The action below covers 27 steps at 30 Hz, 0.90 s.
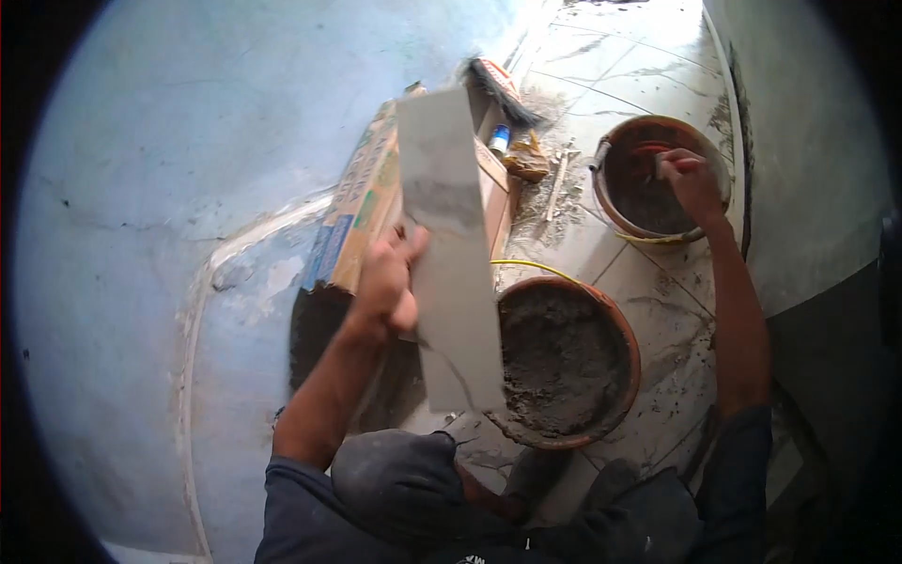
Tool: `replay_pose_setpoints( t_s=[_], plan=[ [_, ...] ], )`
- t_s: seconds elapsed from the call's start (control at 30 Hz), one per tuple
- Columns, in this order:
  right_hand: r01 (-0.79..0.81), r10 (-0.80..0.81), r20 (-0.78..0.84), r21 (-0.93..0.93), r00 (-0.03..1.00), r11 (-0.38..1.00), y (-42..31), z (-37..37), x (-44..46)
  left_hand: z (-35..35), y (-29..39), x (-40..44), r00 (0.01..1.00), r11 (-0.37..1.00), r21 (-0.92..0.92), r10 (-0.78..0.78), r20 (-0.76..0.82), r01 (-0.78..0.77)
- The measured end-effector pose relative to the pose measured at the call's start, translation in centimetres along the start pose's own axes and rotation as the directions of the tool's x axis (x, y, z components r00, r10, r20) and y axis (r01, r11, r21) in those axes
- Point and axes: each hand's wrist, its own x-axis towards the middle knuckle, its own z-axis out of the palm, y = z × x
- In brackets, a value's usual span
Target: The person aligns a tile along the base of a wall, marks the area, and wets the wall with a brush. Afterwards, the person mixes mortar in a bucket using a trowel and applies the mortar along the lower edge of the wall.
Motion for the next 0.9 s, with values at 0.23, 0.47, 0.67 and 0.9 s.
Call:
replay_pose_setpoints(
  t_s=[0.23,0.47,0.67,0.9],
  plan=[
    [0.269,-0.184,-0.357,0.204,0.916,0.941,-4.0,-5.0,-14.5,-15.1,11.7,13.2,0.916,0.307,0.905,0.361,0.174,-0.293],
    [-0.096,0.764,-0.296,0.902,0.573,0.421,0.6,-11.0,-35.5,-29.2,9.7,27.6,0.949,0.162,0.938,0.133,0.286,-0.305],
    [0.496,0.974,-0.049,0.865,0.22,-0.069,17.4,-18.5,-42.3,-20.6,7.8,23.1,0.942,0.863,0.447,-0.316,0.109,0.237],
    [0.682,0.947,-0.302,0.67,-0.114,0.295,20.0,-22.3,-46.0,-19.7,6.9,23.9,0.985,0.771,0.635,-0.14,0.098,0.047]
  ],
)
